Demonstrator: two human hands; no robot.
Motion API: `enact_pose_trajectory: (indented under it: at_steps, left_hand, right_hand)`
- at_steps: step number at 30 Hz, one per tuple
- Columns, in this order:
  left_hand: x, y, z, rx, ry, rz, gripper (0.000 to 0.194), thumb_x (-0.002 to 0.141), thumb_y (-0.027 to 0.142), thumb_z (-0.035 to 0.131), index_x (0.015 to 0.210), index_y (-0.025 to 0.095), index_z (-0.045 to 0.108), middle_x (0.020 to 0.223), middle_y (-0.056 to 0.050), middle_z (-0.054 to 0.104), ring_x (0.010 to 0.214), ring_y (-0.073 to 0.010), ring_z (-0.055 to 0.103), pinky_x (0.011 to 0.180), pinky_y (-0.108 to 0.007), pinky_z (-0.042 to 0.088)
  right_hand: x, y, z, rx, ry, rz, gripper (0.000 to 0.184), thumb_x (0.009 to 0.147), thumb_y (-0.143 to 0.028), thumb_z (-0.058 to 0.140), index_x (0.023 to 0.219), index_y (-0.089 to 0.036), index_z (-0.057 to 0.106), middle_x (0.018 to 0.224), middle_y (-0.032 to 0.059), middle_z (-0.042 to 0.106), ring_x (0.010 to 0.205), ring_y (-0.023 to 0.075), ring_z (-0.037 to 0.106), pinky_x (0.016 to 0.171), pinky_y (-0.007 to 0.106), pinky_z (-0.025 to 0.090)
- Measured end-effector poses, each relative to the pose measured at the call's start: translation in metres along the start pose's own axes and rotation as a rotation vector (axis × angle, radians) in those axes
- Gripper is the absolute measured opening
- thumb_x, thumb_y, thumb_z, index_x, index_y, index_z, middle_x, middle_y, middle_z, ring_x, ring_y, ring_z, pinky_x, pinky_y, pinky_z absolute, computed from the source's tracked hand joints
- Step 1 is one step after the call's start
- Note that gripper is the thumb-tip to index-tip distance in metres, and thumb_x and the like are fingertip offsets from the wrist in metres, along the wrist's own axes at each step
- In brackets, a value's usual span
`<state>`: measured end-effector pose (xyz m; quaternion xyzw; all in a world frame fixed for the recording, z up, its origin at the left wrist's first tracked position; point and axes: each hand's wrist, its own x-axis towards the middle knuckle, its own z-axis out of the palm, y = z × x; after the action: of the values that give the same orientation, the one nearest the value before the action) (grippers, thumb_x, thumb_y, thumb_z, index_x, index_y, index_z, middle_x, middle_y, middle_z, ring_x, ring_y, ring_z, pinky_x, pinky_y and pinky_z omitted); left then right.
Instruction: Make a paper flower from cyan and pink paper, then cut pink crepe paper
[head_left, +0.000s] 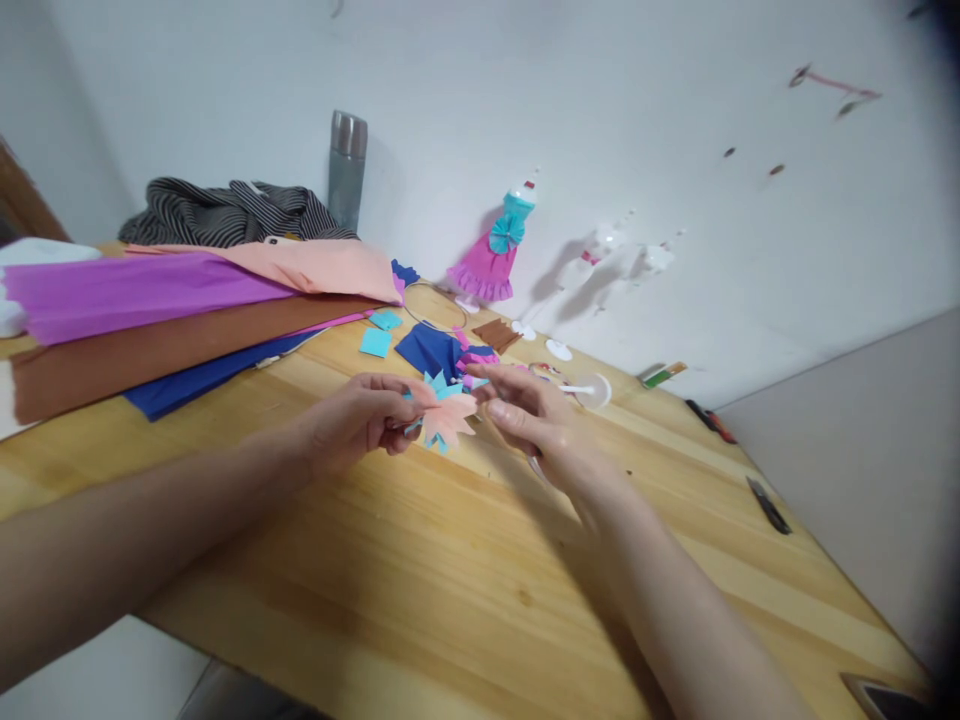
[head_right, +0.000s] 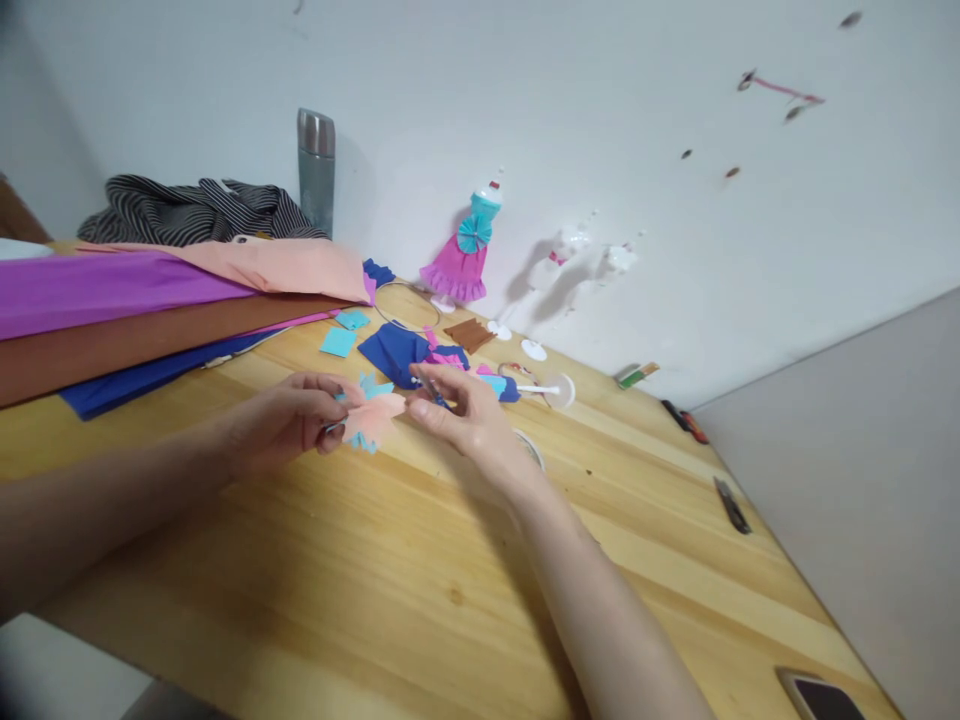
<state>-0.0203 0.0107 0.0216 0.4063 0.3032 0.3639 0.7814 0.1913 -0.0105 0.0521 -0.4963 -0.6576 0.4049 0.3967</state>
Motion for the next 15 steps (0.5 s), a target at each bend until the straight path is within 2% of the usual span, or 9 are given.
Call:
enact_pose_trajectory:
  at_steps: [3,6,9,12,15]
  left_hand:
    - [0.0,0.0,0.001,0.063,-0.002,-0.016,0.011,0.054,0.017,0.066,0.063,0.011,0.066,0.049,0.0,0.056,0.043,-0.0069,0.045,0.042,-0.019,0.032]
    - [0.0,-0.001,0.002,0.173,-0.016,-0.011,0.013,0.055,0.02,0.066,0.063,0.01,0.066,0.052,-0.001,0.058,0.044,-0.0074,0.047,0.043,-0.02,0.033]
    - [-0.001,-0.002,0.002,0.305,-0.045,0.008,0.012,0.058,0.022,0.065,0.063,0.011,0.066,0.05,0.0,0.056,0.044,-0.0079,0.047,0.046,-0.02,0.036]
    - [-0.001,-0.003,0.002,0.387,-0.074,0.019,0.01,0.06,0.021,0.064,0.064,0.013,0.065,0.048,0.001,0.056,0.045,-0.0085,0.049,0.048,-0.02,0.038]
    - [-0.002,-0.004,0.003,0.427,-0.096,0.034,0.008,0.061,0.021,0.064,0.064,0.013,0.064,0.051,0.002,0.057,0.047,-0.0084,0.05,0.049,-0.02,0.041]
  right_hand:
    - [-0.005,-0.01,0.001,-0.163,-0.009,-0.11,0.054,0.074,-0.035,0.071,0.124,-0.021,0.06,0.097,0.007,0.066,0.087,0.021,0.061,0.072,0.034,0.047]
    - [-0.016,-0.023,0.008,-0.425,-0.012,-0.232,0.06,0.075,-0.027,0.071,0.132,-0.024,0.053,0.111,0.0091,0.065,0.1,0.0258,0.06,0.084,0.041,0.047]
    - [-0.023,-0.03,0.017,-0.543,-0.01,-0.299,0.07,0.074,-0.026,0.072,0.139,-0.027,0.047,0.118,0.0094,0.063,0.107,0.0284,0.059,0.09,0.045,0.046]
    - [-0.024,-0.026,0.024,-0.531,-0.009,-0.269,0.072,0.074,-0.023,0.07,0.141,-0.027,0.044,0.111,0.0085,0.066,0.102,0.0272,0.061,0.088,0.044,0.047]
    - [-0.019,-0.017,0.027,-0.426,0.024,-0.182,0.067,0.074,-0.022,0.069,0.138,-0.025,0.048,0.095,0.0059,0.067,0.085,0.0226,0.063,0.077,0.039,0.049]
